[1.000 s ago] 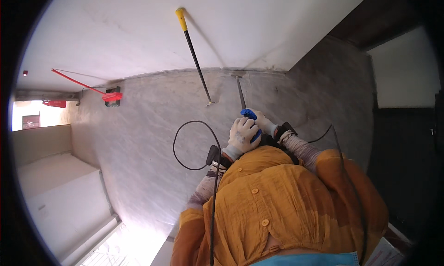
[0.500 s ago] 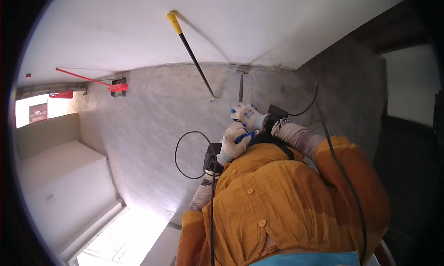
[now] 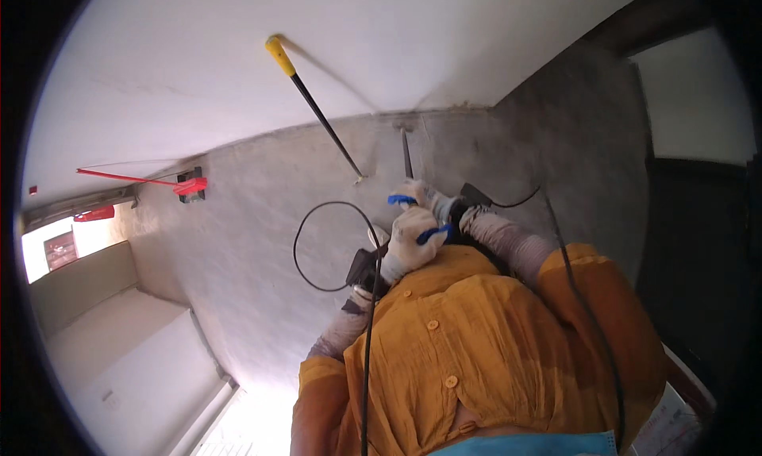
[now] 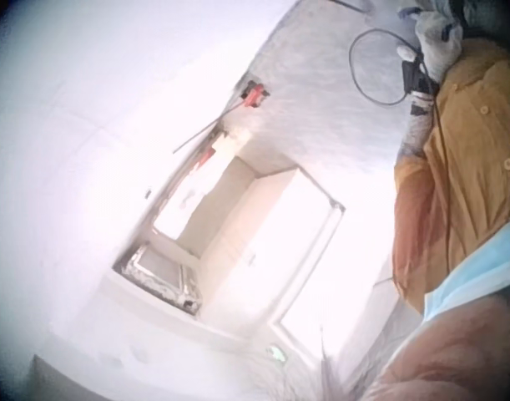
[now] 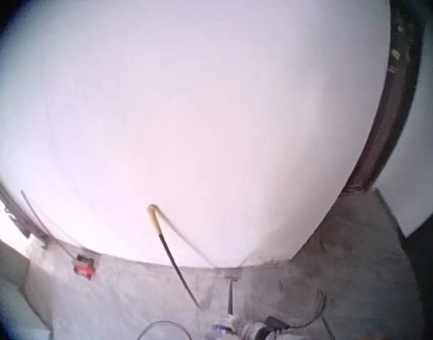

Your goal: Clean the floor using a pressure washer and a brush in an elevator lobby area.

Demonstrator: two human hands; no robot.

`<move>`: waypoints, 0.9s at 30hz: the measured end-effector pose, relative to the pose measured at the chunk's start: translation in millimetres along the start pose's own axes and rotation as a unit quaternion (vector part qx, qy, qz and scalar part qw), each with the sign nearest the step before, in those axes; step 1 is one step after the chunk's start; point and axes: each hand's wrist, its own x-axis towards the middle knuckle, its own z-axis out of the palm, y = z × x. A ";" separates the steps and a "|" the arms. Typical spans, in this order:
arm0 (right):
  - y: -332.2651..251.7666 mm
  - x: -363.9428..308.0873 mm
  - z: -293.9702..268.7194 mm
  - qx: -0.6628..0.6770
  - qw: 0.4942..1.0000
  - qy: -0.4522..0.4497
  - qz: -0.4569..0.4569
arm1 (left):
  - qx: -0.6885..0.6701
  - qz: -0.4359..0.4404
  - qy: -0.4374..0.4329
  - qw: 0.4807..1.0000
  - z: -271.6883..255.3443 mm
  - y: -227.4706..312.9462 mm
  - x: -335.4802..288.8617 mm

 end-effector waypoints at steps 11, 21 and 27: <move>-18.2 14.1 -12.7 -0.015 0.996 -0.090 0.002 | 0.017 -0.022 0.034 0.999 0.8 1.8 -5.5; 5.0 5.9 -9.7 -0.004 0.994 -0.106 -0.006 | 0.038 -0.078 0.030 0.996 12.9 -2.8 -1.8; 3.0 3.8 -2.5 0.010 0.993 -0.115 -0.023 | 0.055 -0.066 0.079 0.993 23.9 -0.3 -1.3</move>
